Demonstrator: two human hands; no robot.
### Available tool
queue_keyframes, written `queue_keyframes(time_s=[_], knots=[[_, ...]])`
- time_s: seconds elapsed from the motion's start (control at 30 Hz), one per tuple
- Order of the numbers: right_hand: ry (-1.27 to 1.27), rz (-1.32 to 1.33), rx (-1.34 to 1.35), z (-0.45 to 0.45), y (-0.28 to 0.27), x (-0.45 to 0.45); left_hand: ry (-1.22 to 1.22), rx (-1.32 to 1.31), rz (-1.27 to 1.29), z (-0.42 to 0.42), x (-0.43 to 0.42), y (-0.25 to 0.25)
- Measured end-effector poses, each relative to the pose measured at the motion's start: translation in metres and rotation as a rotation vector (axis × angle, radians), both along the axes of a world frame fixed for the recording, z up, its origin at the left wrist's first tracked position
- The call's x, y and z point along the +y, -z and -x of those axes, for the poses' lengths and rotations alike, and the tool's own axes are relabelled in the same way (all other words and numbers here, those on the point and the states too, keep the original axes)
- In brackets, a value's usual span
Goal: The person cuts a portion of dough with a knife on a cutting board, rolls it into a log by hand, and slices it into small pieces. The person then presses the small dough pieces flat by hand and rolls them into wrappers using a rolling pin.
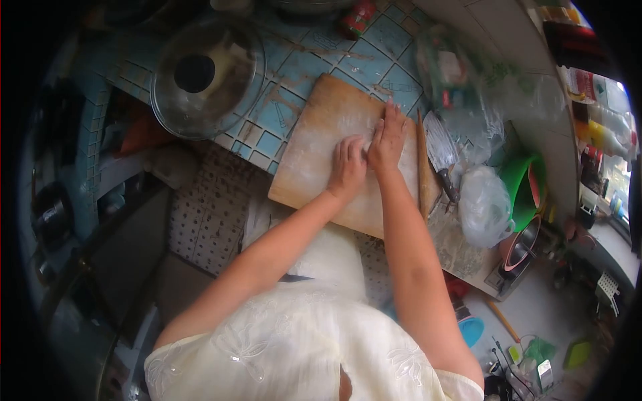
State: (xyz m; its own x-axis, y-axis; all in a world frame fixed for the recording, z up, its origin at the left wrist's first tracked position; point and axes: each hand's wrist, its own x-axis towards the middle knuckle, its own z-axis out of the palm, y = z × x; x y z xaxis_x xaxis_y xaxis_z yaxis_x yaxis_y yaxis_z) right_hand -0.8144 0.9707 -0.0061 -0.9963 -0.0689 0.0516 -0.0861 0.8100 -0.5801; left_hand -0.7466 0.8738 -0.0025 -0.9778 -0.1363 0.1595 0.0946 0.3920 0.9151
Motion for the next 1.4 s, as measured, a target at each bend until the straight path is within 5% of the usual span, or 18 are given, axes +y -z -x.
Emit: queue_keyframes(time_s=[0.07, 0.17, 0.47, 0.63, 0.73, 0.8, 1.0, 1.1, 1.17, 1.4], knots=[[0.060, -0.021, 0.064, 0.022, 0.004, 0.002, -0.083, -0.040, 0.312, -0.003, -0.006, -0.025], [0.180, -0.031, 0.098, 0.026, 0.012, -0.001, -0.040, -0.018, 0.347, 0.006, -0.003, -0.024], [-0.023, 0.044, 0.049, 0.011, 0.006, 0.014, 0.091, -0.035, 0.033, 0.015, -0.002, -0.003], [0.038, -0.063, 0.177, 0.031, 0.008, 0.015, -0.029, -0.037, 0.337, 0.016, 0.000, -0.025], [0.112, 0.069, 0.148, 0.010, 0.008, -0.003, 0.026, 0.012, 0.226, 0.016, -0.004, -0.012], [0.174, 0.477, -0.014, -0.013, 0.008, -0.017, 0.035, 0.045, 0.104, 0.008, -0.011, -0.006], [0.058, 0.218, 0.026, -0.029, 0.005, -0.015, 0.184, -0.140, -0.032, -0.010, -0.018, -0.004], [0.011, 0.030, 0.130, -0.007, 0.004, -0.011, 0.036, -0.154, -0.109, -0.006, -0.016, -0.010], [0.081, 0.042, 0.177, 0.008, 0.005, -0.011, -0.050, 0.023, 0.344, 0.001, -0.022, -0.033], [0.117, 0.301, 0.066, -0.008, 0.006, -0.006, 0.238, -0.033, 0.053, 0.003, -0.013, 0.013]])
